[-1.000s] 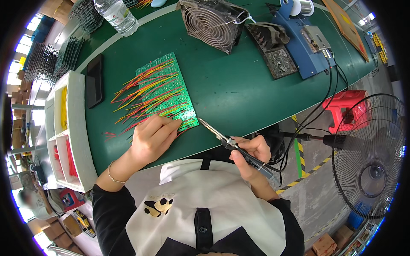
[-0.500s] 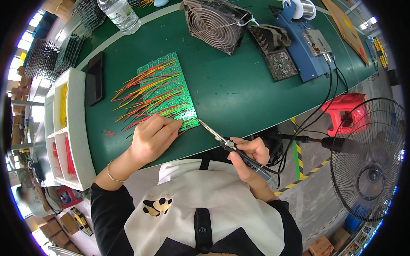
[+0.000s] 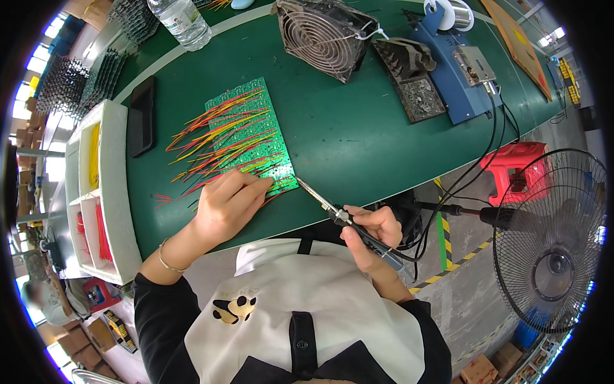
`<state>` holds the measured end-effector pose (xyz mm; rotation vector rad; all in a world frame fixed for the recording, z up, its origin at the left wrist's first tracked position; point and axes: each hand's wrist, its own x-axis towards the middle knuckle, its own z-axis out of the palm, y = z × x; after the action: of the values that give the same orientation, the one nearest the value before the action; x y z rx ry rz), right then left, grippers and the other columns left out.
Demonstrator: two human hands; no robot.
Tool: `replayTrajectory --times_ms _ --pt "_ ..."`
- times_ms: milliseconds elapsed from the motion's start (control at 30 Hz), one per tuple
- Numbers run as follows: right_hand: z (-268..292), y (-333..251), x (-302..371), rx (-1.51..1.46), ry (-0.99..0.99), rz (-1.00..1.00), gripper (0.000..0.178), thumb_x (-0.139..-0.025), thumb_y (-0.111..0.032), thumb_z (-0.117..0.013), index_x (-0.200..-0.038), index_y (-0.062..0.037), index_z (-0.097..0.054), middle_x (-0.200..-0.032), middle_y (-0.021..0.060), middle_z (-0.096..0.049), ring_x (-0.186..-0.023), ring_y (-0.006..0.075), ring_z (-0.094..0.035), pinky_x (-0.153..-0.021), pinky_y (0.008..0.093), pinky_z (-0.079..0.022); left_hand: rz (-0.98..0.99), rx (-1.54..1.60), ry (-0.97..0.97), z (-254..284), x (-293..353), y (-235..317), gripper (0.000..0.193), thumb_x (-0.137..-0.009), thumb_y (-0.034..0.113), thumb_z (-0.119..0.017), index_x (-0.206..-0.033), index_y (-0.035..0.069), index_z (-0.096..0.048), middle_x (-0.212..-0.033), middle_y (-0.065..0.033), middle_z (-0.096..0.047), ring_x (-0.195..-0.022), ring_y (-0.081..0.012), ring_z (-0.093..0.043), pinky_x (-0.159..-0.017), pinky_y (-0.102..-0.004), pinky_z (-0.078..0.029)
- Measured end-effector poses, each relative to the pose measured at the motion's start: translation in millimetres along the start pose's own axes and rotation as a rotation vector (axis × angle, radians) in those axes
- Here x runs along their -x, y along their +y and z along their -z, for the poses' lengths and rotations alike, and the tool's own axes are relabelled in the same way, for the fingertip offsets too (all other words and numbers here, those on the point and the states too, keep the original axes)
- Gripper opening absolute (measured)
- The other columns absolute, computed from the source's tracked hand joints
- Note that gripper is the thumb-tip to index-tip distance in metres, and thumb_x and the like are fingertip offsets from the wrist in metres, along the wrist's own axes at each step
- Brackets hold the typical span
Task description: The person inserts electrical wires onto printed circuit boards, then solders them in place with a soldering iron.
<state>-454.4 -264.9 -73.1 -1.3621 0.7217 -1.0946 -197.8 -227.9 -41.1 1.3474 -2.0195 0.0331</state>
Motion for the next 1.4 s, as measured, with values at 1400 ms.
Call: replayTrajectory --times_ms 1400 --pt "5 -11 -33 -0.211 0.293 0.213 0.020 -0.081 -0.007 -0.057 -0.091 0.0007 -0.041 -0.058 0.0095 -0.052 -0.042 0.0107 -0.045 -0.041 0.0200 -0.036 -0.064 -0.449 -0.118 13 6 27 0.023 -0.065 0.005 -0.064 -0.088 0.000 -0.059 -0.087 -0.0069 -0.056 -0.076 -0.0173 -0.056 -0.061 -0.0256 -0.049"
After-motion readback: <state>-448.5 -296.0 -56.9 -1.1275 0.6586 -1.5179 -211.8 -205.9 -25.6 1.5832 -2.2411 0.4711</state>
